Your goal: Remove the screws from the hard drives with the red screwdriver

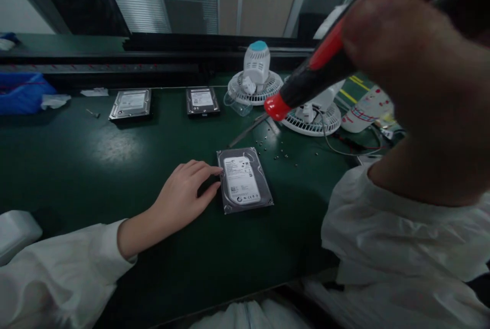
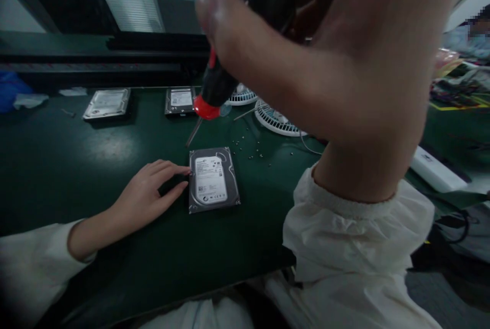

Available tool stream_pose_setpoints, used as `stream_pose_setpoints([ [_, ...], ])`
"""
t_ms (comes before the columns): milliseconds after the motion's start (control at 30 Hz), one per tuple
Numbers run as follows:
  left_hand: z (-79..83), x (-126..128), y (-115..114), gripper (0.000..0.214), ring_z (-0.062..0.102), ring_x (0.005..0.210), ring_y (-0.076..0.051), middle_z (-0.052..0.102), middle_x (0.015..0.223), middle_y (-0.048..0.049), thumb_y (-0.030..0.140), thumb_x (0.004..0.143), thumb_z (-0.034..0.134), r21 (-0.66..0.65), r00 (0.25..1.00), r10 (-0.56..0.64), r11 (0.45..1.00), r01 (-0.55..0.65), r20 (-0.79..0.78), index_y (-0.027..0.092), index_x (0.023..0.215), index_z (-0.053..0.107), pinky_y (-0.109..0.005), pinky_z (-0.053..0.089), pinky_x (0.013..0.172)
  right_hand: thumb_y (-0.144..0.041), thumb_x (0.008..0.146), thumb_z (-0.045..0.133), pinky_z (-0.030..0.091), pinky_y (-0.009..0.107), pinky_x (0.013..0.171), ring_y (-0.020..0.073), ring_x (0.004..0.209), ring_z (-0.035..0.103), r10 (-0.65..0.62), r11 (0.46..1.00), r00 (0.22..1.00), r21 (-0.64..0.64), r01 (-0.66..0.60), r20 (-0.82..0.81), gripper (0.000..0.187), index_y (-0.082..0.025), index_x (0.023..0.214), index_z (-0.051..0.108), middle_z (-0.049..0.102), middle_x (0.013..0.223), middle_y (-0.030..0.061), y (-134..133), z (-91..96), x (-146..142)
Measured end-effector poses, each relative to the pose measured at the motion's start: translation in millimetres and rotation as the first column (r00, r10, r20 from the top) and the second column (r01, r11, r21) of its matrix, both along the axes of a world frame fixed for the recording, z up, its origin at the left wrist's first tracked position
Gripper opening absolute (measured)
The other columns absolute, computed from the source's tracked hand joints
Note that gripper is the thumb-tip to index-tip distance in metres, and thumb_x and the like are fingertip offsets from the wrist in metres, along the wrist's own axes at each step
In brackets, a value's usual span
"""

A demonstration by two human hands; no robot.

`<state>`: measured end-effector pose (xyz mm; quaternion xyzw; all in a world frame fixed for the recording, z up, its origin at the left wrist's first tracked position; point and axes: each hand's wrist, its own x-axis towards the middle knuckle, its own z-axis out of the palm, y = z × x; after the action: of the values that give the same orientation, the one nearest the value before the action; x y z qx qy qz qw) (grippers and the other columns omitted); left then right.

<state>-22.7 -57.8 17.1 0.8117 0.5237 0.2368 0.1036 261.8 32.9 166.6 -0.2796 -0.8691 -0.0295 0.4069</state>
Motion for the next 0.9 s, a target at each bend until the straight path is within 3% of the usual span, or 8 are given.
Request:
stream_pose_setpoints([
  [167,2.5,4.7,12.9,0.022,0.065,0.1,-0.028,0.074,0.107,-0.0094,0.03,0.102,0.057,-0.035,1.0,0.001,0.999,-0.002,-0.029,0.018,0.108,0.074,-0.047,0.052,0.085,-0.055,0.094,0.064,0.063,0.031,0.078,0.0198,0.11,0.067,-0.098,0.992,0.994,-0.079,0.094,-0.056,0.043,-0.019,0.117,0.057,0.062,0.105,0.0081,-35.6,-74.4,-8.6],
  [300,2.1,3.0,16.5,0.022,0.065,0.098,-0.028,0.074,0.106,-0.0082,0.034,0.102,0.055,-0.075,1.0,-0.002,0.997,0.0,-0.029,0.02,0.104,0.073,-0.047,0.052,0.084,-0.051,0.091,0.07,0.061,0.032,0.068,0.0196,0.095,0.069,-0.119,0.992,0.988,0.018,0.121,-0.101,0.043,-0.022,0.119,0.056,0.065,0.101,0.0078,-50.0,-117.8,2.9],
  [400,1.6,0.1,18.4,0.025,0.066,0.098,-0.029,0.075,0.106,-0.0082,0.038,0.102,0.056,-0.09,1.0,-0.01,0.996,0.008,-0.016,0.021,0.102,0.074,-0.048,0.052,0.084,-0.045,0.091,0.071,0.058,0.03,0.061,0.017,0.083,0.069,-0.145,0.986,0.984,0.069,0.152,-0.101,0.039,-0.024,0.119,0.053,0.066,0.1,0.0063,-60.5,-132.4,18.1],
  [567,0.1,-3.0,25.9,0.028,0.067,0.096,-0.028,0.076,0.102,-0.0069,0.043,0.101,0.056,-0.132,1.0,0.0,0.991,0.003,0.024,0.022,0.097,0.075,-0.047,0.052,0.084,-0.035,0.091,0.071,0.056,0.029,0.058,0.0179,0.082,0.07,-0.296,0.949,0.937,0.053,0.311,-0.184,0.04,-0.023,0.121,0.048,0.064,0.093,0.005,-94.6,-151.4,30.7],
  [733,-2.2,-3.3,31.7,0.028,0.067,0.093,-0.028,0.073,0.101,-0.0075,0.044,0.1,0.056,-0.205,0.999,0.001,0.979,0.009,0.045,0.021,0.097,0.074,-0.044,0.053,0.081,-0.032,0.091,0.068,0.055,0.028,0.057,0.0162,0.075,0.068,-0.448,0.892,0.868,-0.043,0.45,-0.213,0.034,-0.023,0.115,0.046,0.063,0.092,0.0053,-119.6,-166.2,33.4],
  [900,-2.1,-2.2,31.2,0.031,0.065,0.091,-0.029,0.071,0.098,-0.0087,0.043,0.102,0.048,-0.143,0.997,-0.052,0.989,0.044,-0.05,0.022,0.094,0.07,-0.047,0.05,0.082,-0.029,0.094,0.064,0.052,0.022,0.057,0.0109,0.066,0.067,-0.524,0.843,0.849,-0.182,0.506,-0.068,0.024,-0.021,0.107,0.046,0.064,0.087,0.0021,-129.3,-164.7,38.4],
])
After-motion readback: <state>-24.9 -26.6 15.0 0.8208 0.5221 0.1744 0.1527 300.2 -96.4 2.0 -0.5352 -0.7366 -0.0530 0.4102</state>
